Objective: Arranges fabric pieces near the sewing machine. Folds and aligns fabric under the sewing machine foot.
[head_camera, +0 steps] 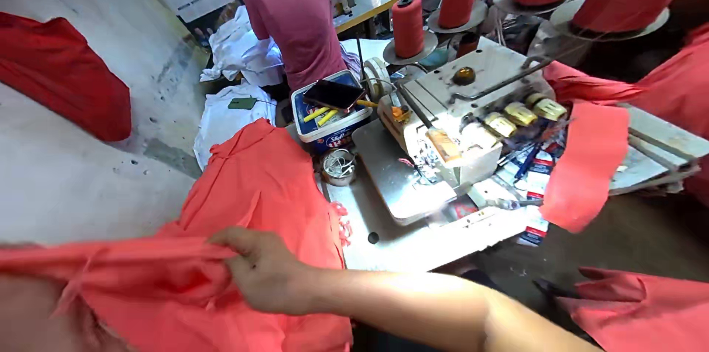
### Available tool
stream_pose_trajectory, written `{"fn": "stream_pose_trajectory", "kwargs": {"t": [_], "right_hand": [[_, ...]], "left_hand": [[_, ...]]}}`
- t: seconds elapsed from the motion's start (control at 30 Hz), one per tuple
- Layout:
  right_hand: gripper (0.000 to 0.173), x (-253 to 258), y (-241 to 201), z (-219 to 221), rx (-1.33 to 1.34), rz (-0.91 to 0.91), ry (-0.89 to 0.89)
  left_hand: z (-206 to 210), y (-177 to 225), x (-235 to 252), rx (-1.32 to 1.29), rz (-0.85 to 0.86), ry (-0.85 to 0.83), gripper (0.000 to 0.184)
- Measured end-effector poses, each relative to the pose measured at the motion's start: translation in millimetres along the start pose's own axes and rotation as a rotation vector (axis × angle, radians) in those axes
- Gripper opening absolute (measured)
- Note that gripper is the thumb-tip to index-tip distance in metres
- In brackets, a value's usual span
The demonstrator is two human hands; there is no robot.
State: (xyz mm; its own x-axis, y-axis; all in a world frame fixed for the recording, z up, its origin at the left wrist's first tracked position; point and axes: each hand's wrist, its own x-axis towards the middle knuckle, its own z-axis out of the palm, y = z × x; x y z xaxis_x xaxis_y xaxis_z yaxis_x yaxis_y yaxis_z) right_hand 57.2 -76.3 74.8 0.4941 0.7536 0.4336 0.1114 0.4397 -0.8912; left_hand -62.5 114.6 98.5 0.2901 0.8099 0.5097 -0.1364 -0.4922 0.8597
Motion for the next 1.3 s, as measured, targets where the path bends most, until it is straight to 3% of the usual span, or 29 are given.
{"fn": "stream_pose_trajectory", "kwargs": {"t": [0.03,0.1,0.2,0.27,0.37,0.47,0.57,0.73,0.93,1.07,1.3], "right_hand": [[0.031,-12,-14,-15,0.01,-0.02,0.063],[0.027,-42,-24,-51,-0.024,-0.085,0.215],[0.019,-104,-8,-102,-0.074,-0.046,0.449],[0.016,-149,9,-127,-0.107,0.068,0.587],[0.015,-201,39,-151,-0.165,0.202,0.749],[0.014,-221,53,-157,-0.199,0.186,0.828],[0.014,-221,58,-161,-0.238,0.15,0.844],[0.015,-221,62,-178,-0.274,0.111,0.812],[0.022,-203,49,-201,-0.134,0.398,0.481],[0.013,-186,50,-196,-0.175,0.329,0.44],[0.011,-179,53,-187,-0.267,0.044,0.574]], "left_hand": [[14,14,-8,-0.102,0.055,-0.132,0.019],[38,23,-14,-0.128,0.298,-0.556,0.031],[151,66,-33,0.271,0.538,-0.767,0.026],[224,59,-47,0.558,0.49,-1.014,0.03],[277,12,-84,0.759,0.35,-1.236,0.022],[292,7,-111,0.857,0.144,-1.243,0.027],[294,17,-124,0.841,0.06,-1.171,0.031],[302,0,-129,0.817,0.147,-1.107,0.025],[256,8,-135,0.438,0.152,-1.161,0.024],[230,1,-144,0.276,0.496,-1.057,0.007],[221,-3,-155,0.026,0.382,-1.075,0.02]]}}
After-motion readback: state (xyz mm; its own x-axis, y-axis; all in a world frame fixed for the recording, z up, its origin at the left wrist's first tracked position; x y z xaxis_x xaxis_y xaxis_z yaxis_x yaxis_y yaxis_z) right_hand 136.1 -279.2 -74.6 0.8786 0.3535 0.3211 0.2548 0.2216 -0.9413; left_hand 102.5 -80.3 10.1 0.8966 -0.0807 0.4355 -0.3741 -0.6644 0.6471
